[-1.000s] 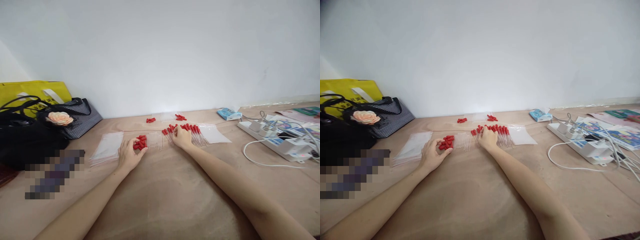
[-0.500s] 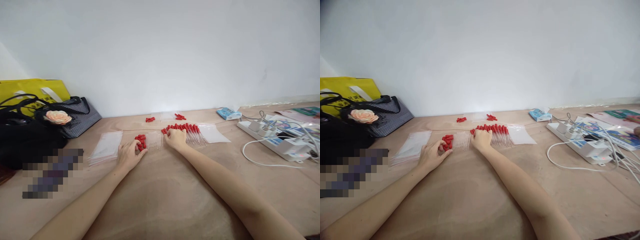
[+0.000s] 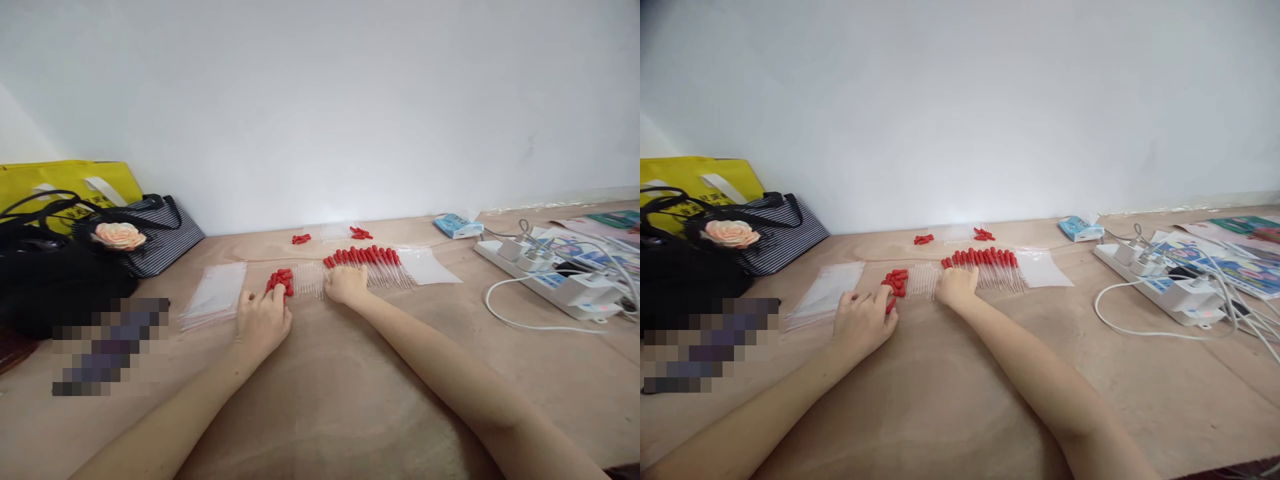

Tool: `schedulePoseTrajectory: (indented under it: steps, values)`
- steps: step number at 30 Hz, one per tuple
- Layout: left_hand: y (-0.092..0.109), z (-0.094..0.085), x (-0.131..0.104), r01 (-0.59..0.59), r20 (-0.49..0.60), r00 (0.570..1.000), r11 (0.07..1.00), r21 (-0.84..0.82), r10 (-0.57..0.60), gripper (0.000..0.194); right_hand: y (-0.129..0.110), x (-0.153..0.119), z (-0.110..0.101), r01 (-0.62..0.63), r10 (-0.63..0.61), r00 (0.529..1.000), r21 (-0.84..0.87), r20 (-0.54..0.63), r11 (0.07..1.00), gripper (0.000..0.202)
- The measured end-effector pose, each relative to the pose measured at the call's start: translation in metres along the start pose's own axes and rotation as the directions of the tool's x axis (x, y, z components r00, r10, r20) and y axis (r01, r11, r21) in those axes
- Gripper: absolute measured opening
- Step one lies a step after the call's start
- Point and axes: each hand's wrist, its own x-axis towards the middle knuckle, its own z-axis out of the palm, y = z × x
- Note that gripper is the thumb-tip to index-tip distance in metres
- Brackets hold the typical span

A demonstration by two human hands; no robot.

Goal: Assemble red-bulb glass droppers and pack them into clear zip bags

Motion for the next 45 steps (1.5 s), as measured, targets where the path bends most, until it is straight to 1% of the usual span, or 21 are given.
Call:
schedulePoseTrajectory:
  steps: [2,3,5,7,8,10,13,15,17,19,21,24,26,28,30,32,34,36,40,45]
  values:
    - [0.008,-0.007,-0.005,-0.066,-0.026,0.998,0.997,-0.030,0.065,0.018,0.001,-0.006,-0.003,0.013,-0.013,1.000,-0.012,0.020,1.000,0.023]
    - [0.011,-0.009,-0.007,-0.104,-0.056,0.993,0.992,-0.070,0.100,0.019,0.003,-0.010,-0.004,0.020,-0.020,0.999,-0.016,0.029,1.000,0.023]
    - [0.017,-0.010,-0.011,-0.188,-0.139,0.977,0.965,-0.182,0.164,0.019,0.009,-0.020,-0.007,0.049,-0.048,0.998,-0.029,0.045,0.998,0.022]
    - [0.021,-0.007,-0.014,-0.251,-0.202,0.960,0.921,-0.299,0.196,0.019,0.021,-0.031,-0.009,0.101,-0.099,0.993,-0.024,0.065,0.995,0.022]
    - [0.021,-0.004,-0.014,-0.265,-0.205,0.958,0.897,-0.354,0.201,0.019,0.029,-0.037,-0.009,0.140,-0.140,0.987,-0.002,0.076,0.990,0.021]
    - [0.022,0.000,-0.014,-0.256,-0.162,0.966,0.854,-0.452,0.203,0.018,0.047,-0.047,-0.011,0.236,-0.244,0.966,0.098,0.081,0.967,0.016]
    - [0.022,0.004,-0.012,-0.198,-0.074,0.979,0.812,-0.548,0.188,0.017,0.074,-0.055,-0.011,0.391,-0.407,0.913,0.245,0.018,0.887,0.008]
    - [0.023,0.005,-0.011,-0.189,-0.064,0.981,0.800,-0.569,0.185,0.020,0.086,-0.056,-0.009,0.448,-0.456,0.889,0.296,-0.047,0.843,0.008]
    - [0.025,0.006,-0.010,-0.206,-0.079,0.977,0.790,-0.577,0.197,0.025,0.091,-0.055,-0.006,0.471,-0.462,0.880,0.335,-0.112,0.816,0.015]
    - [0.026,0.008,-0.009,-0.222,-0.086,0.973,0.775,-0.592,0.212,0.026,0.091,-0.053,-0.003,0.477,-0.456,0.878,0.360,-0.148,0.802,0.022]
    - [0.026,0.011,-0.008,-0.224,-0.085,0.972,0.752,-0.620,0.219,0.022,0.088,-0.052,0.000,0.477,-0.457,0.878,0.355,-0.145,0.804,0.024]
    - [0.026,0.014,-0.006,-0.234,-0.100,0.969,0.709,-0.665,0.226,0.018,0.083,-0.054,0.004,0.469,-0.452,0.883,0.279,-0.126,0.838,0.020]
    - [0.026,0.015,-0.005,-0.251,-0.117,0.964,0.677,-0.692,0.238,0.016,0.080,-0.057,0.006,0.462,-0.446,0.887,0.219,-0.122,0.859,0.018]
    - [0.026,0.014,-0.005,-0.247,-0.111,0.964,0.653,-0.716,0.242,0.016,0.079,-0.059,0.007,0.461,-0.445,0.887,0.195,-0.120,0.866,0.017]
    - [0.026,0.012,-0.005,-0.213,-0.086,0.971,0.644,-0.735,0.223,0.015,0.078,-0.061,0.009,0.462,-0.447,0.887,0.231,-0.120,0.856,0.016]
    - [0.027,0.012,-0.005,-0.183,-0.071,0.978,0.645,-0.742,0.195,0.015,0.078,-0.063,0.010,0.465,-0.445,0.885,0.303,-0.136,0.832,0.014]
    - [0.027,0.012,-0.005,-0.194,-0.081,0.976,0.643,-0.741,0.202,0.015,0.077,-0.065,0.010,0.469,-0.436,0.883,0.371,-0.172,0.802,0.012]
    - [0.027,0.012,-0.005,-0.231,-0.098,0.967,0.638,-0.735,0.237,0.017,0.075,-0.067,0.011,0.475,-0.424,0.880,0.403,-0.216,0.782,0.012]
    - [0.028,0.011,-0.004,-0.272,-0.120,0.954,0.626,-0.731,0.275,0.020,0.069,-0.069,0.012,0.494,-0.427,0.869,0.387,-0.248,0.779,0.012]
    - [0.029,0.008,-0.004,-0.260,-0.119,0.957,0.596,-0.760,0.266,0.020,0.068,-0.070,0.012,0.521,-0.466,0.853,0.360,-0.235,0.774,0.011]
